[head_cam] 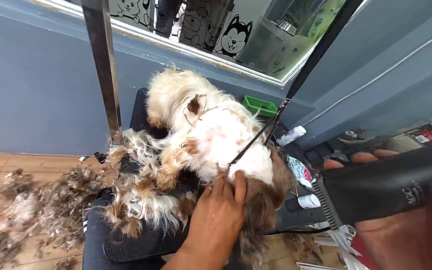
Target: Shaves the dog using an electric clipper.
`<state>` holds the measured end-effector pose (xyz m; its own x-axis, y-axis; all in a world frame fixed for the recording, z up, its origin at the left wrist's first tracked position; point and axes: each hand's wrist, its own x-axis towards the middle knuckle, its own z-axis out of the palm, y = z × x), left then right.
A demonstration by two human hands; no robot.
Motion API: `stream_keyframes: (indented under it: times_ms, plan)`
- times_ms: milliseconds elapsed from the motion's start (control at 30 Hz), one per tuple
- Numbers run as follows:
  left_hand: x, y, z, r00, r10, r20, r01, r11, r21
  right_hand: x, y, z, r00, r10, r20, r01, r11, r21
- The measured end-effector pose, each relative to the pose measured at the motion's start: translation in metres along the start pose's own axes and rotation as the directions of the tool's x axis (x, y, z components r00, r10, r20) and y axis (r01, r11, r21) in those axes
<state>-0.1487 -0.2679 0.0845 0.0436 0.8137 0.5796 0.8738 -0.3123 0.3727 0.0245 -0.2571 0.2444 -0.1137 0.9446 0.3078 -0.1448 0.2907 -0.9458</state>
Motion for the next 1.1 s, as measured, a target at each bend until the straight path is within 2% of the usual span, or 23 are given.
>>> stream_keyframes:
  times_ms: [100,167,200,267,333,367,400,433,533,567,633,667,700,733,800,867,967,1100]
  plan:
    - [-0.02,0.007,-0.009,0.995,-0.069,-0.067,0.06,0.99,-0.125,0.006,0.001,-0.002,0.999,0.018,0.051,-0.016,0.999,-0.042]
    - [-0.035,0.009,-0.018,0.977,-0.181,-0.117,0.128,0.924,-0.36,0.012,0.003,-0.001,0.993,0.043,0.11,-0.031,0.993,-0.111]
    - [-0.041,0.01,-0.021,0.955,-0.27,-0.125,0.173,0.846,-0.505,0.017,0.004,-0.001,0.991,0.04,0.13,-0.021,0.989,-0.145]
    - [-0.047,0.009,-0.025,0.872,-0.485,-0.057,0.26,0.56,-0.787,0.029,0.007,0.0,0.986,0.009,0.169,0.025,0.98,-0.199]
    - [-0.045,0.0,-0.025,0.75,-0.652,0.111,0.317,0.208,-0.925,0.042,0.008,0.002,0.979,-0.05,0.197,0.101,0.961,-0.259]
    - [-0.04,-0.005,-0.027,0.697,-0.693,0.185,0.33,0.081,-0.94,0.048,0.008,0.003,0.976,-0.077,0.201,0.137,0.943,-0.304]
    - [-0.033,-0.008,-0.029,0.67,-0.703,0.237,0.356,0.025,-0.934,0.053,0.008,0.005,0.974,-0.104,0.201,0.17,0.922,-0.349]
    - [-0.027,-0.009,-0.03,0.671,-0.695,0.258,0.392,0.038,-0.919,0.058,0.008,0.006,0.97,-0.125,0.207,0.198,0.9,-0.388]
    - [-0.008,-0.009,-0.026,0.706,-0.662,0.25,0.539,0.274,-0.796,0.062,0.01,0.014,0.962,-0.184,0.2,0.259,0.843,-0.471]
    - [-0.003,-0.012,-0.023,0.715,-0.633,0.299,0.582,0.301,-0.755,0.061,0.011,0.018,0.962,-0.2,0.187,0.268,0.829,-0.49]
    - [0.002,-0.013,-0.015,0.714,-0.582,0.389,0.627,0.285,-0.724,0.058,0.012,0.022,0.957,-0.235,0.172,0.291,0.794,-0.534]
    - [0.0,-0.011,-0.012,0.724,-0.546,0.421,0.615,0.235,-0.753,0.058,0.012,0.02,0.952,-0.244,0.183,0.305,0.763,-0.57]
    - [-0.006,-0.005,-0.01,0.732,-0.518,0.443,0.583,0.138,-0.801,0.058,0.012,0.015,0.947,-0.251,0.201,0.321,0.73,-0.604]
    - [-0.014,0.003,-0.01,0.724,-0.51,0.464,0.532,-0.015,-0.847,0.057,0.012,0.01,0.943,-0.252,0.216,0.332,0.694,-0.638]
    - [-0.033,0.023,-0.014,0.65,-0.528,0.547,0.423,-0.347,-0.837,0.052,0.011,0.007,0.938,-0.255,0.236,0.345,0.614,-0.71]
    - [-0.051,0.04,-0.014,0.599,-0.517,0.612,0.318,-0.548,-0.774,0.045,0.013,0.015,0.944,-0.226,0.24,0.327,0.547,-0.771]
    - [-0.072,0.062,-0.005,0.601,-0.503,0.621,0.214,-0.647,-0.731,0.037,0.027,0.025,0.936,-0.147,0.319,0.348,0.513,-0.784]
    - [-0.079,0.087,0.005,0.639,-0.434,0.635,0.212,-0.694,-0.688,0.028,0.043,0.037,0.851,-0.001,0.526,0.473,0.436,-0.765]
